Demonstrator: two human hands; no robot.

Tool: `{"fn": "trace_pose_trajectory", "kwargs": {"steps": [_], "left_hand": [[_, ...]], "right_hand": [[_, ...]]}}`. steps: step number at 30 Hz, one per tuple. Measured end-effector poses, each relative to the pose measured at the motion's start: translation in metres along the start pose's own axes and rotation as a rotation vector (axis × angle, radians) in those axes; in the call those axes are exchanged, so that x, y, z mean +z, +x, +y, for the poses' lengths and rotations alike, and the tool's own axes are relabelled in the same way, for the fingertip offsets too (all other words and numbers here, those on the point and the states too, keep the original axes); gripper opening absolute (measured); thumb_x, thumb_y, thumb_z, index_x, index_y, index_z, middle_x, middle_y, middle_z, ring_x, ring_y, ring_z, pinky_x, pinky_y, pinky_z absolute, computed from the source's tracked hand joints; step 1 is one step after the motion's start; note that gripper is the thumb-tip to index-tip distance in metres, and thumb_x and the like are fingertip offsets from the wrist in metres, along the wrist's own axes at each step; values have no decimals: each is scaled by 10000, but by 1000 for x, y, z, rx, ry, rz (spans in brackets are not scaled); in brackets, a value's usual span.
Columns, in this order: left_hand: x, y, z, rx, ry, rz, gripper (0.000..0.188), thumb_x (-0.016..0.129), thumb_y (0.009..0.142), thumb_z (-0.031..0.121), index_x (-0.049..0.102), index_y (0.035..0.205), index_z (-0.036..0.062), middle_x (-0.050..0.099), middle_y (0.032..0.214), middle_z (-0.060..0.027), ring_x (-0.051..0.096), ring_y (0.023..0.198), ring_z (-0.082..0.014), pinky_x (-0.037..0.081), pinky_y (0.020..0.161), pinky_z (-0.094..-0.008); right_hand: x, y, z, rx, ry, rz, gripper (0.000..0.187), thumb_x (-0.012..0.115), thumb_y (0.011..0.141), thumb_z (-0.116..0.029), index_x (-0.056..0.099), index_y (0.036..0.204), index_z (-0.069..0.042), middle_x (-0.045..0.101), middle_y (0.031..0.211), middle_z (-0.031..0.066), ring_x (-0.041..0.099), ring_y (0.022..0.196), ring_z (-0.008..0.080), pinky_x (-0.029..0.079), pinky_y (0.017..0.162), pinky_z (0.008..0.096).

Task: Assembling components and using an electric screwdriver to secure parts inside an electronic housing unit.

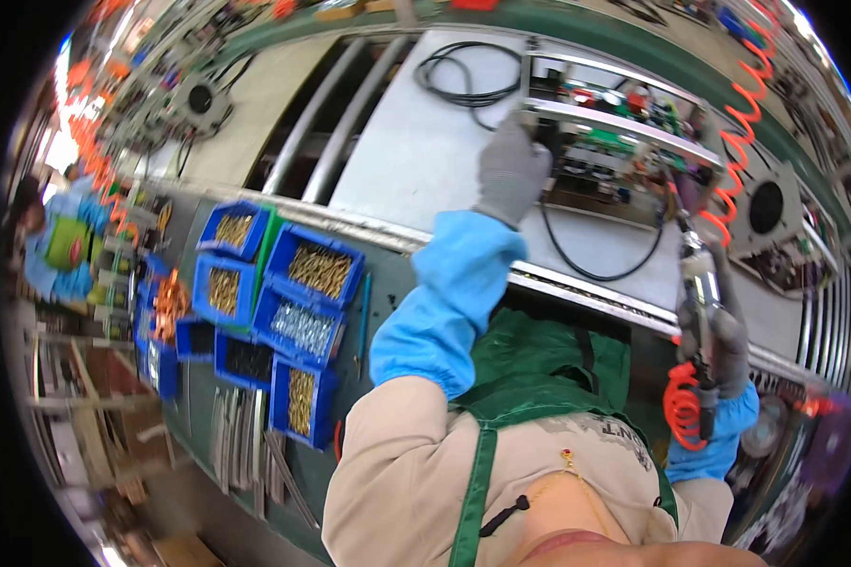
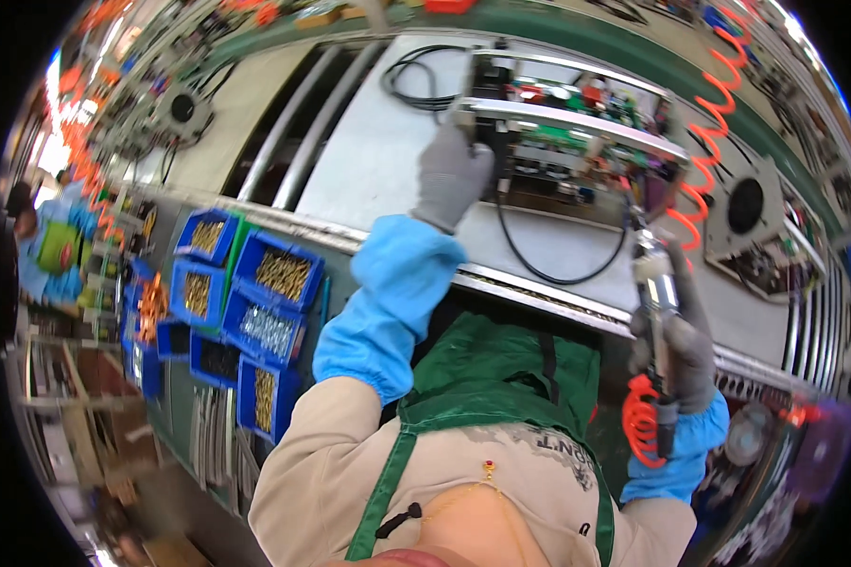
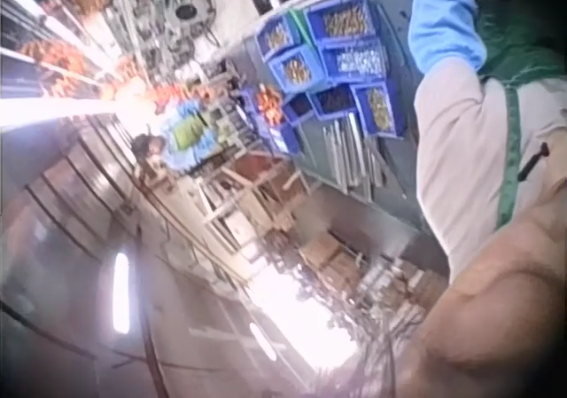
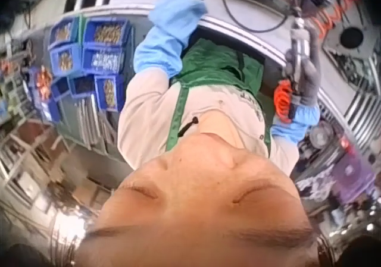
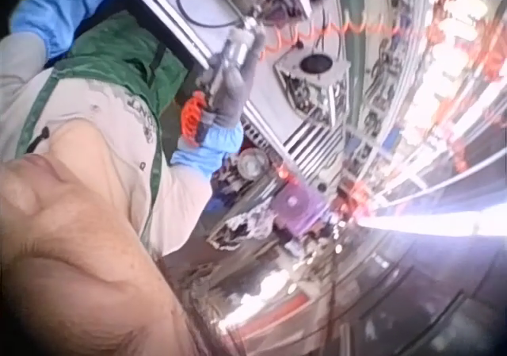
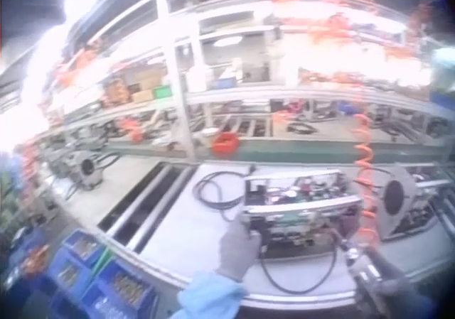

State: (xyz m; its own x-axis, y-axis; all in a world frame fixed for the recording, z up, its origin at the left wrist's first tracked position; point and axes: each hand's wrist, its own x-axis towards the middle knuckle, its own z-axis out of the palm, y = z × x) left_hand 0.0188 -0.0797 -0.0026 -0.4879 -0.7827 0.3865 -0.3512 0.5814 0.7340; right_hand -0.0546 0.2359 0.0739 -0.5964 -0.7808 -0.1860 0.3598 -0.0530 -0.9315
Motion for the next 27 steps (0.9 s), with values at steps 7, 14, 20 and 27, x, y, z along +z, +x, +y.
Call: {"fn": "trace_pose_trajectory", "kwargs": {"steps": [7,14,20,27], "left_hand": [[-7,-41,-16,22,-93,143,643,632,806,202,384,1371,22,583,1164,-225,621,942,-392,498,843,-445],[-205,-126,-82,-204,253,117,261,636,828,222,682,1028,60,699,845,-147,663,705,-276,527,685,-358],[-275,-194,-155,-543,1060,-208,317,624,791,282,657,1009,54,663,958,-169,630,893,-359,510,818,-457],[-270,-192,-190,-609,1095,-332,227,611,835,247,633,958,58,655,945,-166,638,895,-377,506,782,-487]], "right_hand": [[-9,9,7,-20,36,-73,924,719,780,-331,187,1508,-131,573,831,135,569,484,119,510,414,225],[-33,16,36,-88,75,-144,846,632,885,-338,105,1525,-168,534,914,144,533,497,122,487,417,239],[-33,15,47,-95,112,-145,840,622,889,-307,93,1527,-170,553,944,162,551,515,144,504,442,260],[-9,15,34,-16,142,-38,981,726,757,-316,126,1522,-181,593,840,141,594,495,150,528,435,253]]}}
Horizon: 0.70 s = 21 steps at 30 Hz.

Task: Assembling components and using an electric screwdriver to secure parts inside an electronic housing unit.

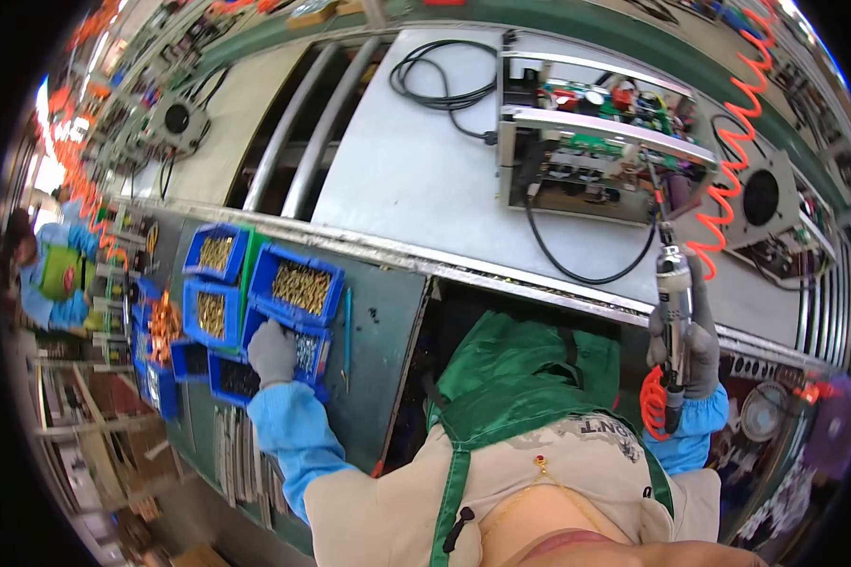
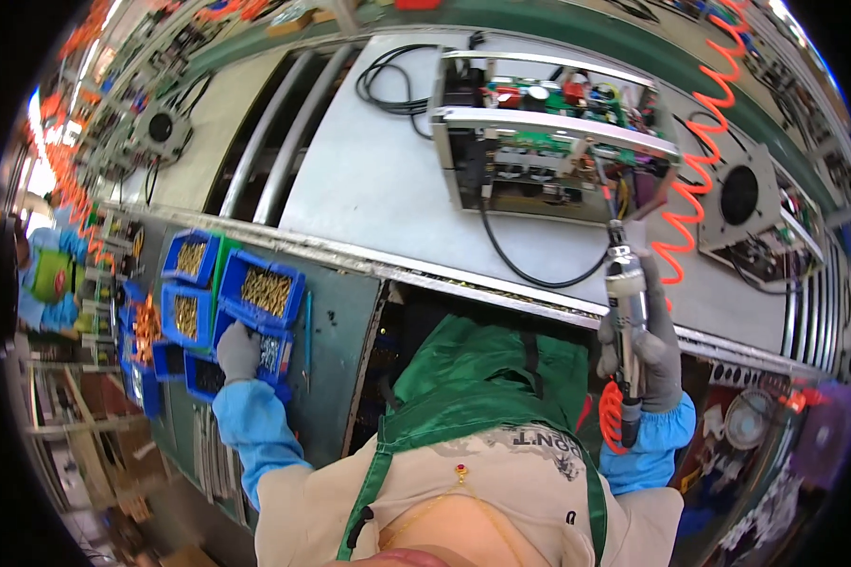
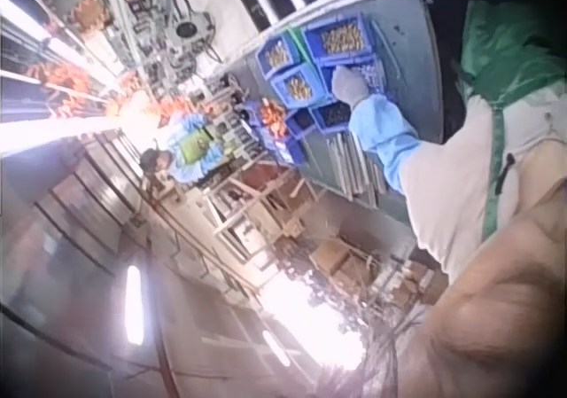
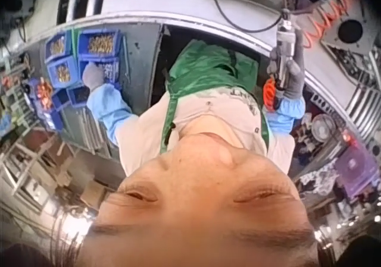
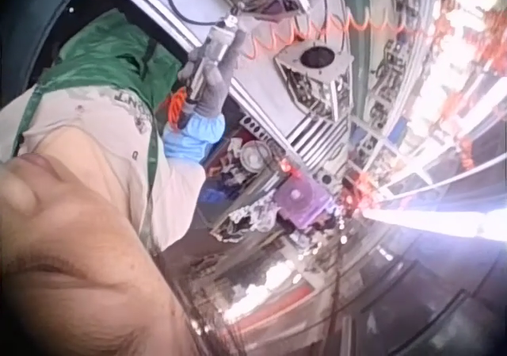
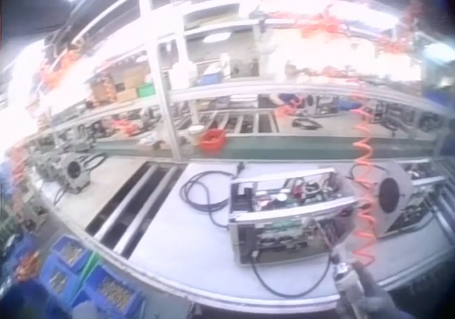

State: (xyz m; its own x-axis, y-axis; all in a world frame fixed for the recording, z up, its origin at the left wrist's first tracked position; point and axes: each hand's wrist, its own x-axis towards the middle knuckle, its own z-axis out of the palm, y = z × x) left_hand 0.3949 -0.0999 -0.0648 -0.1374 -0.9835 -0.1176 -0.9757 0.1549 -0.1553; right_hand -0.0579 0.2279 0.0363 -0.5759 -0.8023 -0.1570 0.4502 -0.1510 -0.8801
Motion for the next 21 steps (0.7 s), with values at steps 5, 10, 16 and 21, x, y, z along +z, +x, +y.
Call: {"fn": "trace_pose_trajectory", "kwargs": {"steps": [5,10,16,21], "left_hand": [[-8,-1,12,-19,9,-12,216,594,843,233,626,975,65,657,959,-178,638,909,-384,511,787,-481],[-17,-5,3,-50,-83,231,232,544,873,190,635,1053,75,647,930,-192,626,923,-394,496,810,-474],[-107,-11,74,214,-1248,334,217,563,923,72,660,1091,-26,673,960,-84,606,836,-121,481,749,-240],[-196,13,250,890,-1268,81,204,573,899,17,660,1079,-19,673,933,-80,630,839,-122,493,726,-241]], "right_hand": [[4,-1,-7,82,41,61,1083,797,643,-306,169,1515,-175,578,848,157,609,517,175,558,486,278],[6,-3,-12,95,10,97,1059,767,626,-298,200,1511,-172,573,864,139,600,554,172,562,502,279],[6,0,-15,134,-84,35,1068,750,601,-357,221,1511,-173,554,943,134,594,677,168,538,482,272],[3,-1,-14,189,-90,103,1095,723,574,-342,196,1520,-177,567,868,125,580,581,166,528,510,287]]}}
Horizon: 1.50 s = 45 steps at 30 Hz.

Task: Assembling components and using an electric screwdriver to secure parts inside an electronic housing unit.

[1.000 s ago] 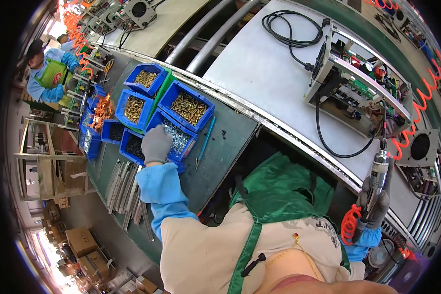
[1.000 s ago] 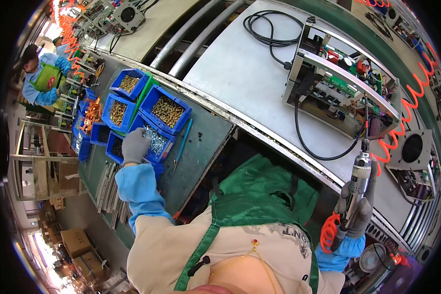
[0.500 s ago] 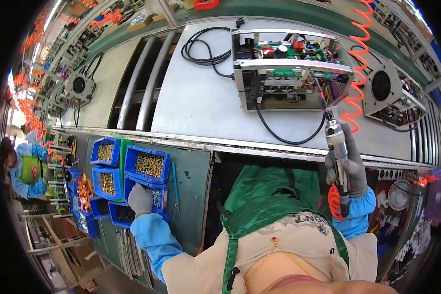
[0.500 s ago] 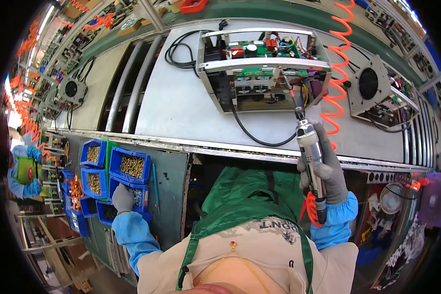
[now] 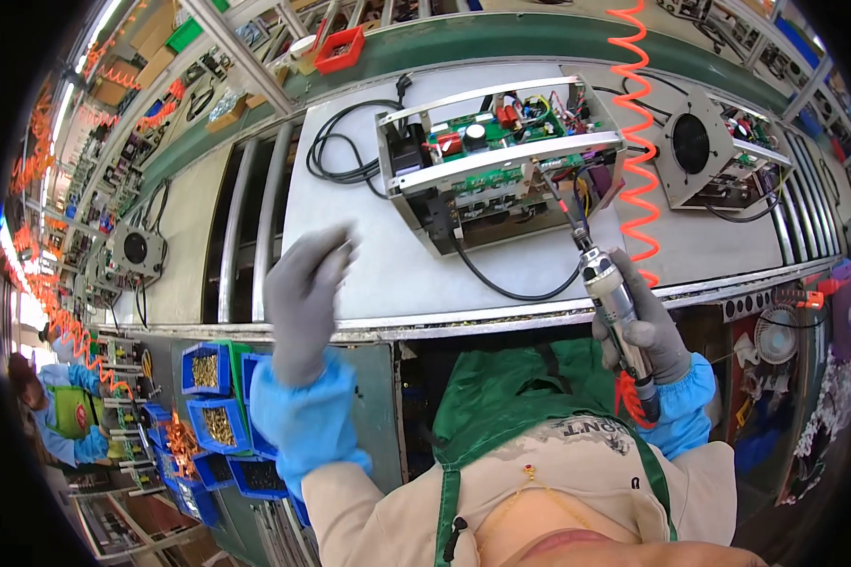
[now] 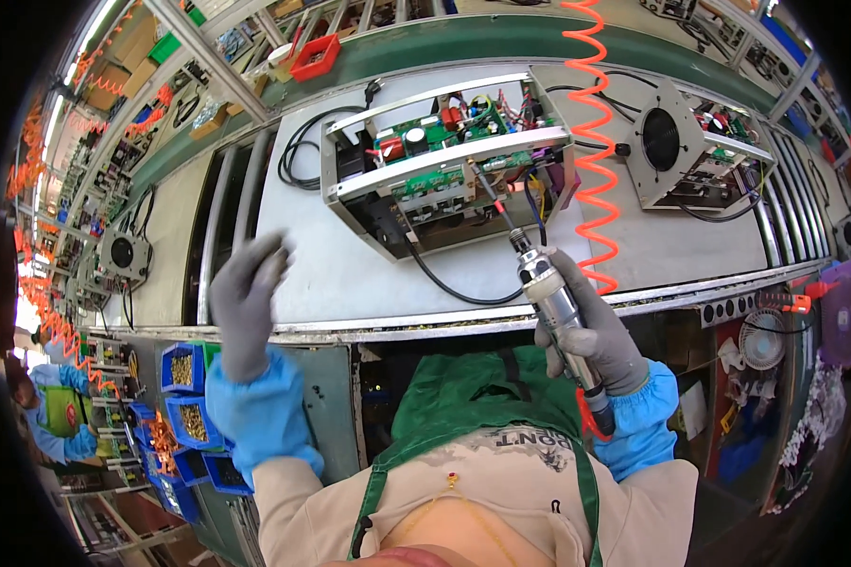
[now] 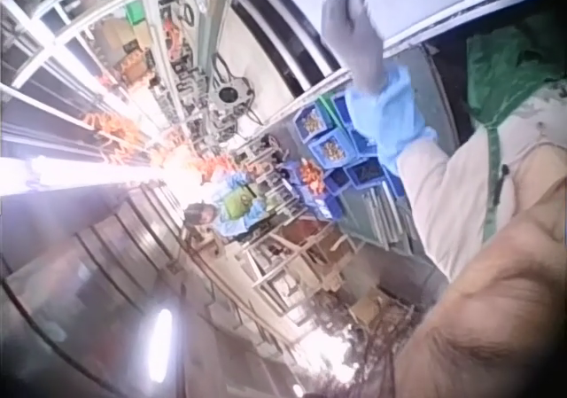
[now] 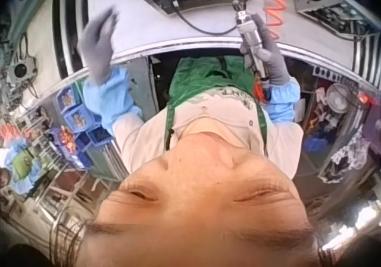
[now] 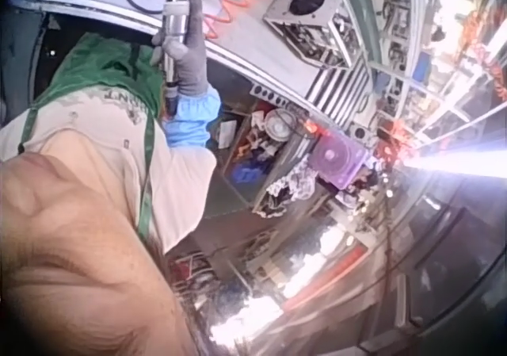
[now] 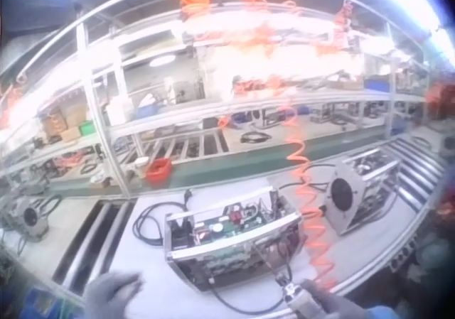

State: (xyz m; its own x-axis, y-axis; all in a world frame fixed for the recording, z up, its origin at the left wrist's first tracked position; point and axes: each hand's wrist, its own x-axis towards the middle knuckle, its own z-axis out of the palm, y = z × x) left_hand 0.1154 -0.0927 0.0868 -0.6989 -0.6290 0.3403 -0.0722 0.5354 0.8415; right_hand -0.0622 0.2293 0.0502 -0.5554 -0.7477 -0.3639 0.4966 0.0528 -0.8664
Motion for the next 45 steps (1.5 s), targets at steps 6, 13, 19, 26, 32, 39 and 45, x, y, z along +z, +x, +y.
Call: {"fn": "trace_pose_trajectory", "kwargs": {"steps": [6,13,19,26,32,39,45], "left_hand": [[109,136,15,549,249,-399,194,596,886,100,685,1050,47,685,911,-132,653,777,-247,501,739,-332],[140,173,36,238,497,-834,242,658,879,256,717,1056,102,712,896,-131,653,787,-213,502,747,-335],[140,176,46,178,514,-868,230,682,859,230,726,1062,131,718,926,-109,649,820,-186,505,775,-315],[138,180,40,200,475,-936,230,682,854,214,729,1068,146,718,941,-92,647,827,-181,500,776,-309],[134,175,42,123,377,-984,263,641,857,178,714,1101,114,707,918,-82,622,790,-146,492,759,-299],[129,147,41,263,354,-961,458,695,761,195,642,1190,42,694,916,-101,639,827,-166,499,772,-290],[142,137,32,304,431,-681,337,709,754,176,669,1055,31,695,914,-142,669,829,-225,516,782,-318]], "right_hand": [[4,1,4,-8,22,-16,1103,714,574,-299,170,1523,-150,566,875,127,589,608,174,525,540,286],[-1,4,2,33,33,-49,1076,662,574,-202,159,1524,-161,559,928,130,602,671,181,542,541,298],[-1,3,0,47,30,-56,1075,659,577,-197,153,1524,-161,557,935,128,604,677,182,542,539,297],[6,3,2,31,35,-27,1086,657,571,-196,139,1524,-133,555,929,127,602,710,181,545,543,296],[11,1,5,-11,41,2,1194,815,560,-400,151,1522,-156,588,885,133,611,604,174,530,497,286],[36,-10,-2,-35,46,39,1139,762,603,-378,134,1526,-156,583,881,149,620,607,182,529,495,285],[54,-24,6,-142,484,-98,919,650,732,-189,181,1522,-219,586,896,150,612,572,172,540,513,299]]}}
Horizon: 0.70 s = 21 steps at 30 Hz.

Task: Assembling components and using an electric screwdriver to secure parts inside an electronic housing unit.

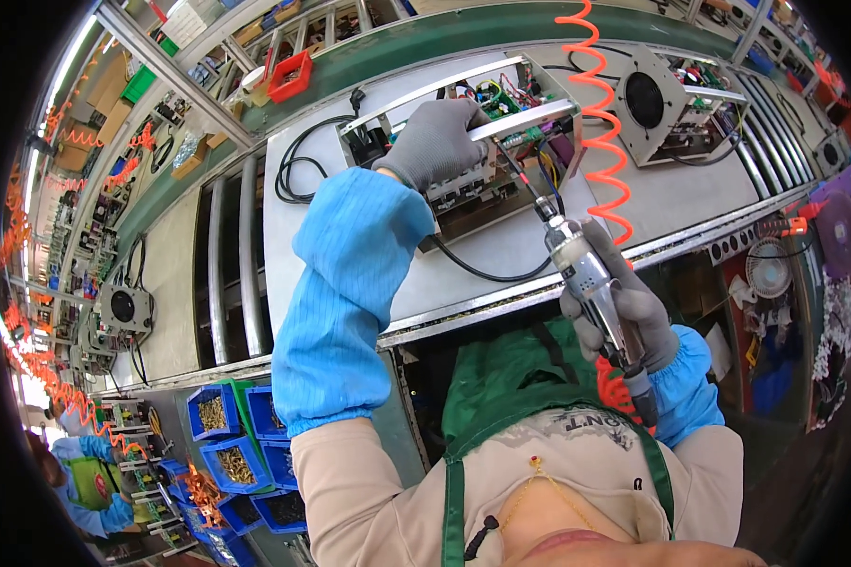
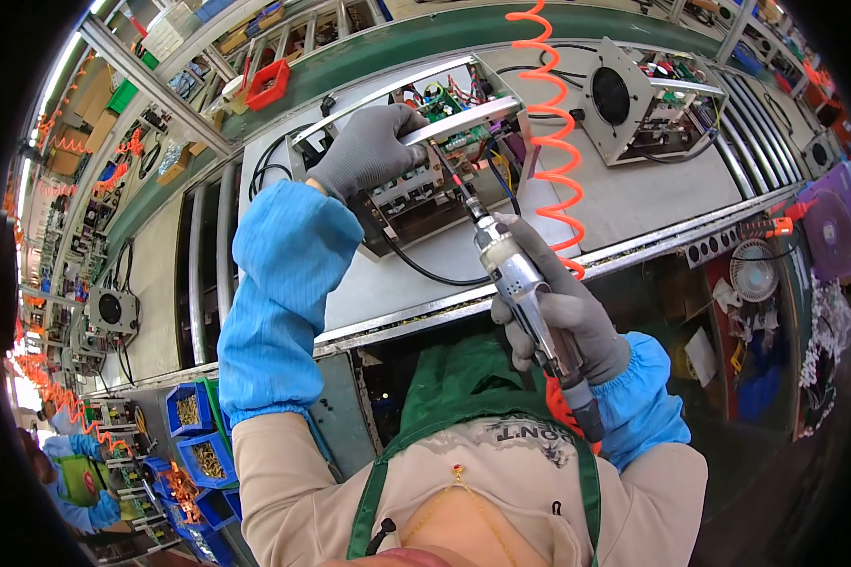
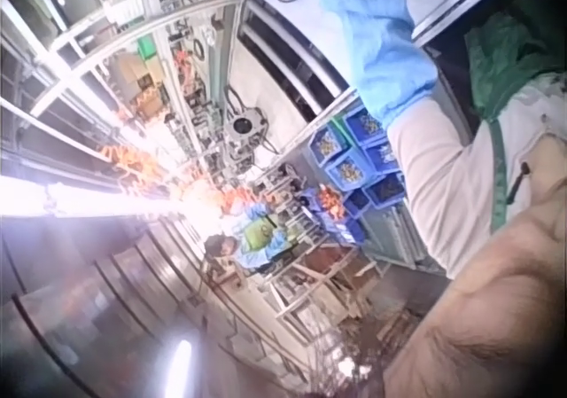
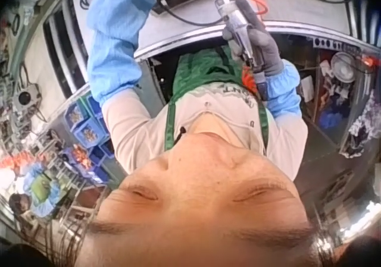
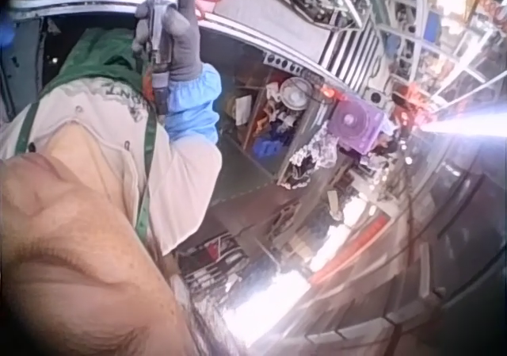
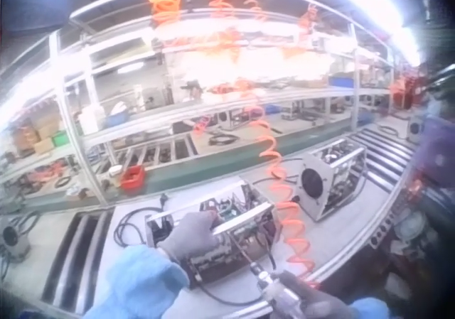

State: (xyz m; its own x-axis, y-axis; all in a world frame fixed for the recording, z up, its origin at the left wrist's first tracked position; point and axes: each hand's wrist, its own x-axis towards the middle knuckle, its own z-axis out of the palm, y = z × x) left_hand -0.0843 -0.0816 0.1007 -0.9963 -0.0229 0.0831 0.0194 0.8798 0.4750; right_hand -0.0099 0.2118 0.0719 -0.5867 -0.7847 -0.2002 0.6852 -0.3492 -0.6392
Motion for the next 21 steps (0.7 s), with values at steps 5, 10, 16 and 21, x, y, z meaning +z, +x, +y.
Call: {"fn": "trace_pose_trajectory", "kwargs": {"steps": [5,10,16,21], "left_hand": [[2,-2,-3,59,8,27,314,713,743,146,671,1024,13,691,890,-150,664,795,-240,515,763,-322],[1,-2,-1,11,32,-20,386,713,736,156,644,1089,15,688,947,-149,662,853,-262,513,796,-332],[3,-1,9,-47,165,17,743,725,731,114,383,1390,86,658,1092,-146,638,992,-315,508,859,-370],[17,-8,-3,80,143,164,749,729,735,102,372,1393,85,664,1072,-141,636,984,-337,508,850,-395]], "right_hand": [[12,2,3,26,-458,99,815,540,730,-69,289,1494,-202,555,914,123,589,550,153,513,519,284],[15,4,5,10,-505,112,789,538,761,-9,294,1491,-183,580,884,100,587,549,142,514,509,295],[12,5,7,-45,-507,101,785,542,763,-11,296,1490,-177,593,908,109,579,535,140,508,502,289],[18,6,3,-9,-564,145,819,597,732,-114,292,1491,-159,584,935,119,569,534,152,514,497,284]]}}
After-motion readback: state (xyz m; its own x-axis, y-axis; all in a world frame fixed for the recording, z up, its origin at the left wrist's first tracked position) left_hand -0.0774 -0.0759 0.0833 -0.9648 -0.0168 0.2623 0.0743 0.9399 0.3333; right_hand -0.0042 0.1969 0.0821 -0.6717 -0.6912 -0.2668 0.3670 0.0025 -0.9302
